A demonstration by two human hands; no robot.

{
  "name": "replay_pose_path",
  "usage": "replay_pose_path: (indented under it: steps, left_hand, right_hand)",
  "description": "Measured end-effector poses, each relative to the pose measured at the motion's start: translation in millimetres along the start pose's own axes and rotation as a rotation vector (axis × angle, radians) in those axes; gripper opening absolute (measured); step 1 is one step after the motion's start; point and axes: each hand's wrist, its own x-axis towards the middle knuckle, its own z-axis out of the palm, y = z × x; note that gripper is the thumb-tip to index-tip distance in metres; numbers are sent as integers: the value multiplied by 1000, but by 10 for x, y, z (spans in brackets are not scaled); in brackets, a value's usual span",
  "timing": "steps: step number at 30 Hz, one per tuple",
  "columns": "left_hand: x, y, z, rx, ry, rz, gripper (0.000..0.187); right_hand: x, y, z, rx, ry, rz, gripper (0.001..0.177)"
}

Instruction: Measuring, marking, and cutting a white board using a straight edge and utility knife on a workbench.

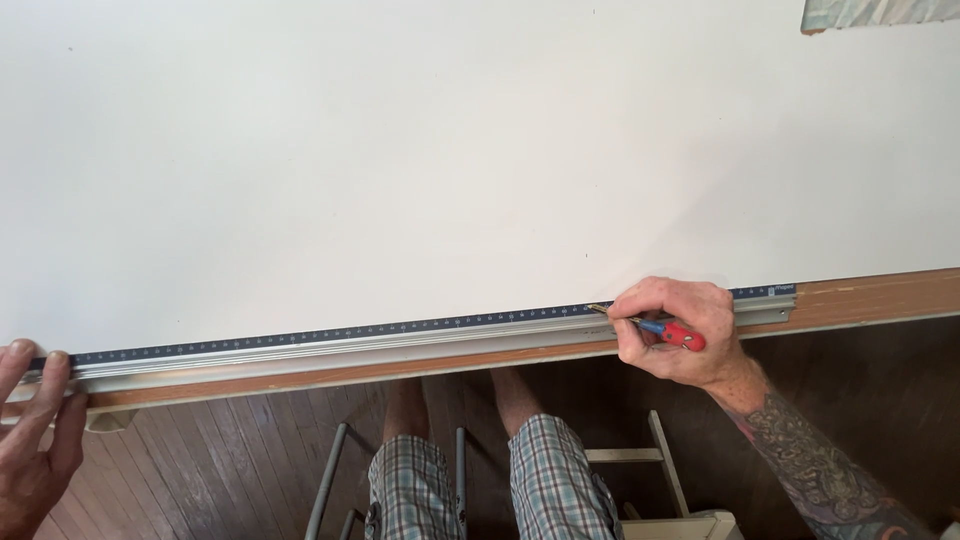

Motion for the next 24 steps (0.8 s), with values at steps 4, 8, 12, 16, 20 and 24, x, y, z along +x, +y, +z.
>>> replay_pose_path:
  steps: [4, 8, 12, 16, 20, 24]
  left_hand:
    - [-21, -15, 26, 2, -1, -19, 49]
    - [-27, -37, 42, -11, 10, -18, 46]
    - [-17, -15, 46, -6, 18, -18, 46]
    - [-44, -38, 62, -17, 19, -14, 47]
    - [-16, 12, 41, -38, 31, -34, 44]
    - [-40, 2, 64, -51, 44, -32, 42]
  right_hand:
    - [0, -6, 5, -2, 22, 4, 16]
    - [25, -31, 10, -40, 25, -2, 15]
    - [16, -20, 7, -45, 34, -37, 18]
    - [5, -13, 11, -39, 23, -32, 17]
    - [-1, -6, 24, -45, 27, -32, 18]
    - [-14, -11, 19, -53, 25, -23, 19]
